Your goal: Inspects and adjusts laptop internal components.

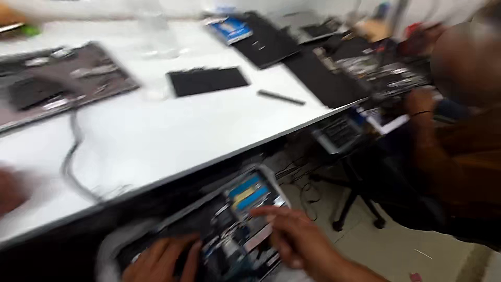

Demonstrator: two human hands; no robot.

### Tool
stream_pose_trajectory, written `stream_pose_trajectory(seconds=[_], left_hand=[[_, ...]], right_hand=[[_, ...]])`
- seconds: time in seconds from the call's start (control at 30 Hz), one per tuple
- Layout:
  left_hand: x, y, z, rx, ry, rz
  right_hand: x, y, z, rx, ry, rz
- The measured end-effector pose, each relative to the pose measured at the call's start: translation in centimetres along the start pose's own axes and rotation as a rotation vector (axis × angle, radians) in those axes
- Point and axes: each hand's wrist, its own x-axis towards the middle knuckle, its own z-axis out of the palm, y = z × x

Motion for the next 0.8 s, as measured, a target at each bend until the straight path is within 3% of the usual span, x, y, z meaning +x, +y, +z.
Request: stream_pose_trajectory(seconds=[0.17, 0.27, 0.43, 0.57, 0.67, 0.8], left_hand=[[1.2, 0.2, 0.7, 0.014, 0.061, 0.082], [1.9, 0.0, 2.0, 0.028, 0.007, 0.198], [3.0, -0.3, 2.9, 0.138, -0.174, 0.281], [3.6, -0.7, 2.6, 0.207, -0.233, 0.312], [3.8, -0.7, 2.7, 0.19, -0.226, 0.333], [4.3, -1.1, 3.3, 0.189, -0.157, 0.353]], right_hand=[[0.0, -0.4, -4.3, -0.283, 0.27, -0.13], [0.3, 0.5, -4.6, -0.429, 0.291, -0.204], [0.7, 2.5, -4.3, -0.622, 0.179, -0.249], [1.6, 4.0, -4.4, -1.079, 0.109, -0.391], [3.3, 4.4, -3.8, -1.502, 0.051, -0.515], [6.3, 3.5, -3.2, -1.658, -0.138, -0.571]])
